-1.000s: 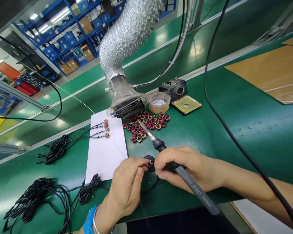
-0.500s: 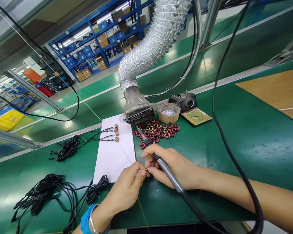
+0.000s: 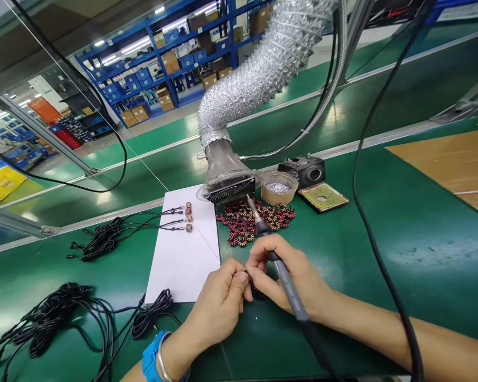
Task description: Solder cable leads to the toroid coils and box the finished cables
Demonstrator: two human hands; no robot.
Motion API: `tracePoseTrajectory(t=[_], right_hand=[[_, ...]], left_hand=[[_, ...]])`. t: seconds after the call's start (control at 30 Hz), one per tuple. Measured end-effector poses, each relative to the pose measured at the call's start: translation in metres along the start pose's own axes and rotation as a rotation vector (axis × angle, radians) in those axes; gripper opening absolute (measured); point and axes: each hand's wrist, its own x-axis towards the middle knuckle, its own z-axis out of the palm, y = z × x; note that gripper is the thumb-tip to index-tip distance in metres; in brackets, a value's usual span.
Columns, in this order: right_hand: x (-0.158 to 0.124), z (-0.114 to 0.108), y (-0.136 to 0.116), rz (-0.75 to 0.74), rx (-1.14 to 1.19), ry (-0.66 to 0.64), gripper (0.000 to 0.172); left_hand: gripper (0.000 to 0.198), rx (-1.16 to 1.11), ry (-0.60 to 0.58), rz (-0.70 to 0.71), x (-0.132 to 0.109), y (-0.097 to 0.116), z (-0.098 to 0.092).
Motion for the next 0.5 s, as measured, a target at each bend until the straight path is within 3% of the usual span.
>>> tracePoseTrajectory(t=[0.13, 0.27, 0.5], right_hand=[[-0.011, 0.014, -0.002, -0.145, -0.106, 0.158, 0.022], [-0.018, 0.022, -0.003, -0.263, -0.159, 0.195, 0.025], [-0.018, 0.027, -0.006, -0.244, -0.202, 0.219, 0.024]], left_hand=[[0.04, -0.322, -0.014, -0.084, 0.0, -0.002, 0.008], [0.045, -0.594, -0.003, -0.165, -0.003, 0.002, 0.014], [0.043, -0.708, 0.08, -0.094, -0.011, 0.005, 0.02]])
